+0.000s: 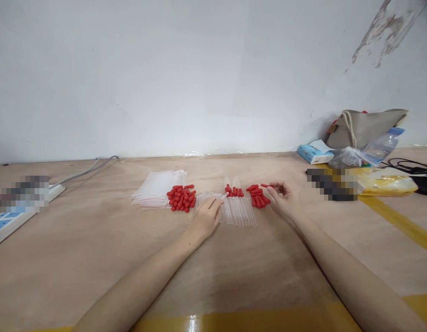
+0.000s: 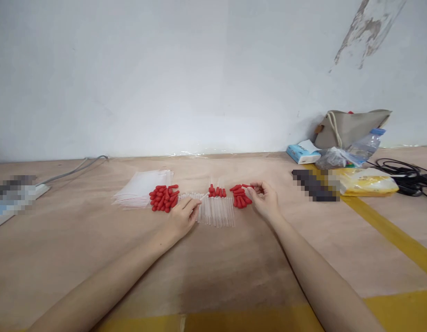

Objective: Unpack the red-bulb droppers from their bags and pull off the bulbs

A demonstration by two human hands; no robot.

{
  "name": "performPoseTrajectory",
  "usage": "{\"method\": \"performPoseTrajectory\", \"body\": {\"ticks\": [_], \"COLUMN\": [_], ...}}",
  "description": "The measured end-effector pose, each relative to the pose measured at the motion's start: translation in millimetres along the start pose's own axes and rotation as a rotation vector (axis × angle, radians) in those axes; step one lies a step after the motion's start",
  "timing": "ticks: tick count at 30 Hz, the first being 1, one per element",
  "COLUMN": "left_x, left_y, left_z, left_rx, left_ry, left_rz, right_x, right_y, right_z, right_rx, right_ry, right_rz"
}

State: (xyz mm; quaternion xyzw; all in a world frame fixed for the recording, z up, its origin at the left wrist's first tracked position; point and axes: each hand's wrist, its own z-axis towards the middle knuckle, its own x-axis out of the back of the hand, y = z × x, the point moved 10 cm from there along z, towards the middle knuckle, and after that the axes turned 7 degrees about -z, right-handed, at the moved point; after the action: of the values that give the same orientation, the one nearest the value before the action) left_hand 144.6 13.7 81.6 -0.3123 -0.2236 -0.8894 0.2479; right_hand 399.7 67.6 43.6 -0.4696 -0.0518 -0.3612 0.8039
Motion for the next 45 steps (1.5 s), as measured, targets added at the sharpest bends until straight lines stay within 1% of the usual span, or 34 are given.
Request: {"method": "performPoseTrajectory", "body": {"ticks": [3, 8, 13, 18, 20, 23, 25, 28, 30, 32, 34, 35, 37, 38, 41, 43, 45], "left_x": [-14.7, -32.4, -39.2, -40.2, -35.9, -23.7, -11.6, 12.1, 27.9, 39.7, 46.6, 48.4, 48.3, 47.0, 41.8, 40.6, 40.3], "left_y": [6, 6, 8, 12, 14, 11, 5, -9, -17, -23, -28, -30, -32, -33, -33, -32, -33], "left_z": [6, 5, -1, -3, -2, -2, -3, -7, -12, -18, -24, -27, -32, -33, -35, -34, -34], "left_rx": [-0.008, 0.056, 0.11, 0.084, 0.064, 0.059, 0.063, 0.053, 0.03, 0.008, -0.005, -0.004, 0.006, 0.011, 0.014, 0.016, 0.024], "left_ry": [-0.059, -0.135, -0.152, -0.128, -0.104, -0.077, -0.065, -0.033, -0.008, 0.007, 0.016, 0.022, 0.023, 0.018, -0.01, -0.022, -0.032], "left_rz": [-0.037, -0.105, -0.172, -0.173, -0.179, -0.163, -0.108, 0.024, 0.101, 0.146, 0.16, 0.16, 0.151, 0.144, 0.12, 0.106, 0.098], "right_x": [-4, -11, -9, -6, -7, -7, -7, -6, -2, 3, 6, 6, 0, -9, -46, -67, -84], "right_y": [10, 4, -9, -18, -20, -20, -21, -19, -12, -5, -7, -12, -33, -49, -89, -103, -105], "right_z": [2, 0, -2, -4, -5, -6, -6, -6, -4, -1, 1, 3, 6, 6, 4, 2, 1], "right_rx": [-0.002, 0.042, 0.1, 0.142, 0.158, 0.162, 0.17, 0.162, 0.109, 0.048, 0.015, 0.016, 0.063, 0.114, 0.248, 0.286, 0.282], "right_ry": [-0.096, -0.167, -0.176, -0.181, -0.193, -0.209, -0.22, -0.22, -0.175, -0.117, -0.062, -0.041, -0.037, -0.071, -0.209, -0.271, -0.318], "right_rz": [0.008, -0.022, -0.08, -0.1, -0.115, -0.134, -0.138, -0.129, -0.111, -0.106, -0.117, -0.137, -0.224, -0.301, -0.548, -0.666, -0.754]}}
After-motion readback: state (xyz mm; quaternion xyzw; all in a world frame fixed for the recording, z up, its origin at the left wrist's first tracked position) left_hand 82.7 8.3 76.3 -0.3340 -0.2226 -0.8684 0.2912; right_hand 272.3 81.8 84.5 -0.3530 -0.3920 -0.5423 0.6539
